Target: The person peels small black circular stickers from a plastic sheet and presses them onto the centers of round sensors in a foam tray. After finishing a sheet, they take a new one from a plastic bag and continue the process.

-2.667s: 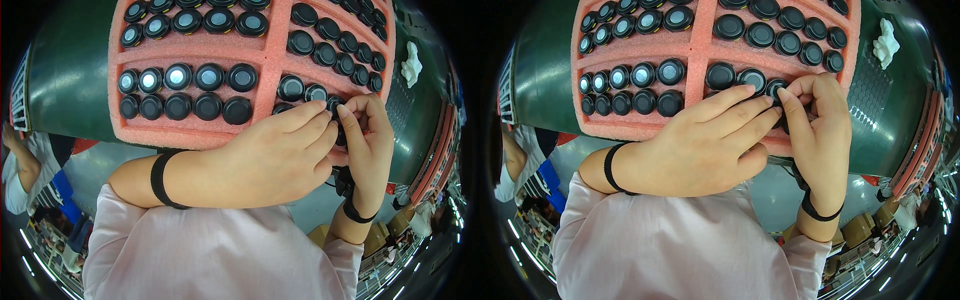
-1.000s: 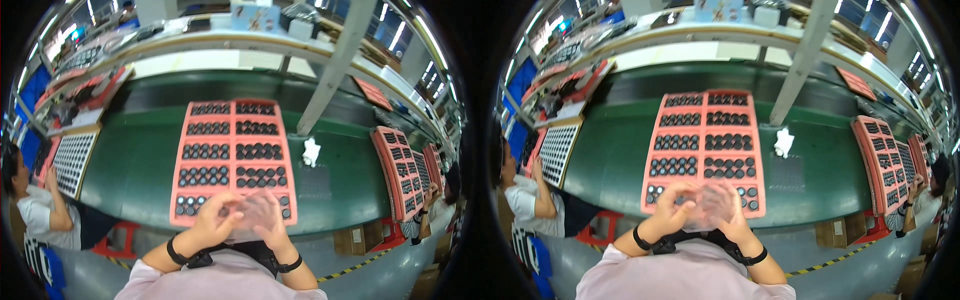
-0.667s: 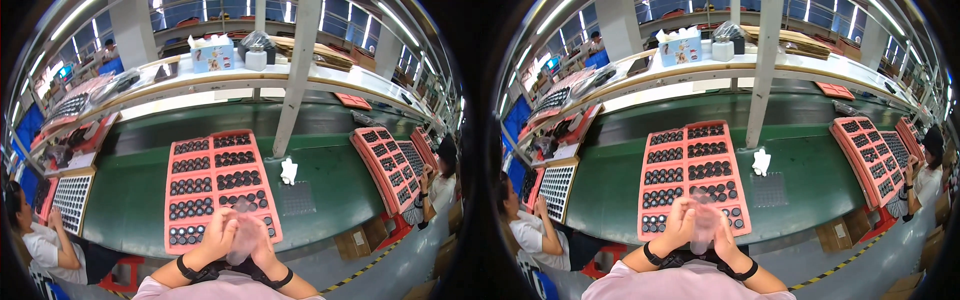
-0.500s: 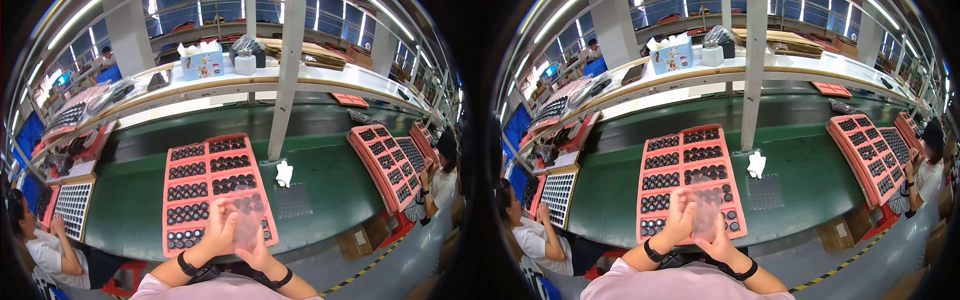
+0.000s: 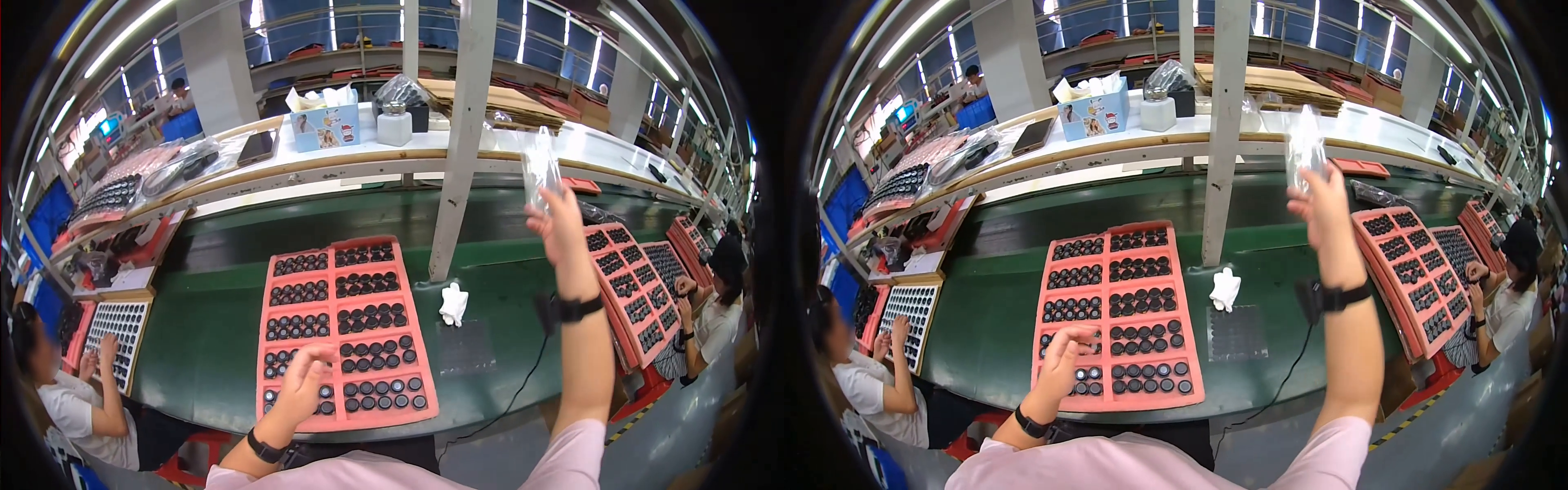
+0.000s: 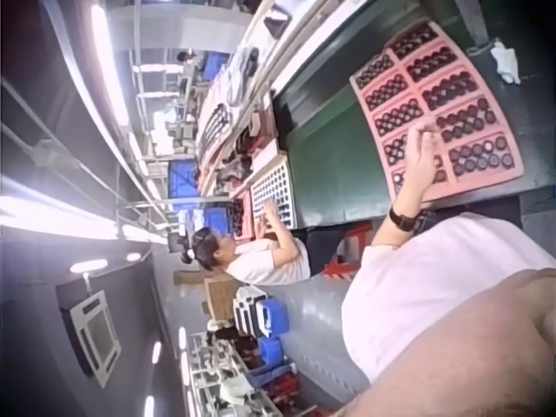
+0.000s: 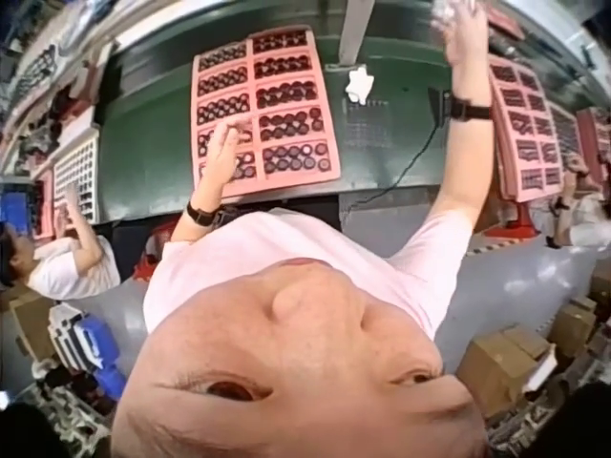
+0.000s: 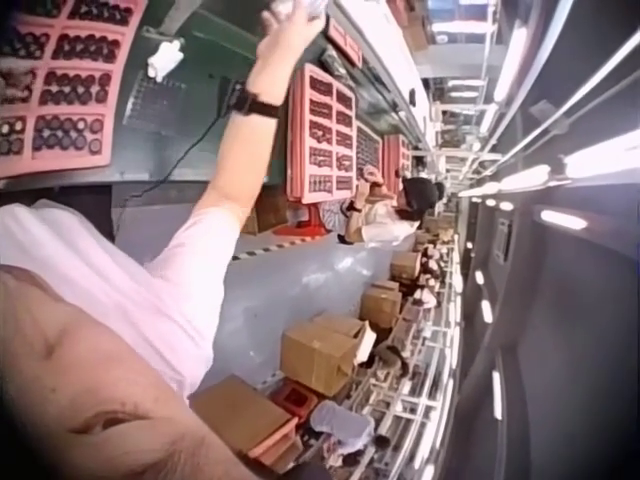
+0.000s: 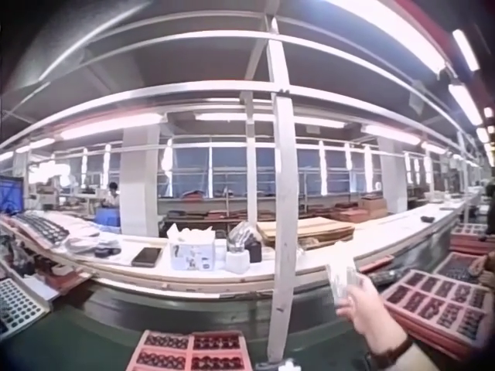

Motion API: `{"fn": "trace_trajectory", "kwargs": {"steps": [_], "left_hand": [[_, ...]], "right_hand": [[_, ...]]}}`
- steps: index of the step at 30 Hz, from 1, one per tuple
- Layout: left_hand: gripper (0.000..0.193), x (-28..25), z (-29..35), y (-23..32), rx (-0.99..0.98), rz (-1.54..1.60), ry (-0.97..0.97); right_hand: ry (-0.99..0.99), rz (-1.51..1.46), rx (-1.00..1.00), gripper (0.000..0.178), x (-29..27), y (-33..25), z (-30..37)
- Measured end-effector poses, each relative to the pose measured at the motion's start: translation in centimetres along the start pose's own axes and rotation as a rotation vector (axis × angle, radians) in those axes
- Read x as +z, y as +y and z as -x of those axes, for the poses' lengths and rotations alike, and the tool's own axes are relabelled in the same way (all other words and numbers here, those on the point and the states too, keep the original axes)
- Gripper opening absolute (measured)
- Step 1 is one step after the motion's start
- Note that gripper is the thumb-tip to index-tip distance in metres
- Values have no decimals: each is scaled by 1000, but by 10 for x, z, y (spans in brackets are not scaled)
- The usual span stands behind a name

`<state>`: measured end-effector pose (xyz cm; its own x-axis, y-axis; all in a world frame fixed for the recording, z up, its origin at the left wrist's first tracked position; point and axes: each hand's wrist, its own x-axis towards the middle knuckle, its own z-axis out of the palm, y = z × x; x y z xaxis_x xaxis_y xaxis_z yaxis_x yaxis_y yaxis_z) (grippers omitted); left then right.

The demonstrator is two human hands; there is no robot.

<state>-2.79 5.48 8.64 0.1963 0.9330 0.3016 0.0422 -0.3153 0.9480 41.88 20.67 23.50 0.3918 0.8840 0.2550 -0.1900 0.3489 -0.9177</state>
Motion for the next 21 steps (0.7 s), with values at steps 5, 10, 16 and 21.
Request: {"fn": "trace_trajectory", "kwargs": {"steps": [5,10,16,21], "left_hand": [[31,-32,20,6,-67,-38,141],[41,-50,33,8,-55,-169,238],[42,-65,40,13,-32,-202,340],[42,-57,36,8,-42,-118,289]], "right_hand": [[90,423,5,71,2,-33,-101],[75,1163,19,79,6,-41,-167],[-49,852,19,94,59,-7,-189],[-76,967,-363,89,-21,-15,-277]]}}
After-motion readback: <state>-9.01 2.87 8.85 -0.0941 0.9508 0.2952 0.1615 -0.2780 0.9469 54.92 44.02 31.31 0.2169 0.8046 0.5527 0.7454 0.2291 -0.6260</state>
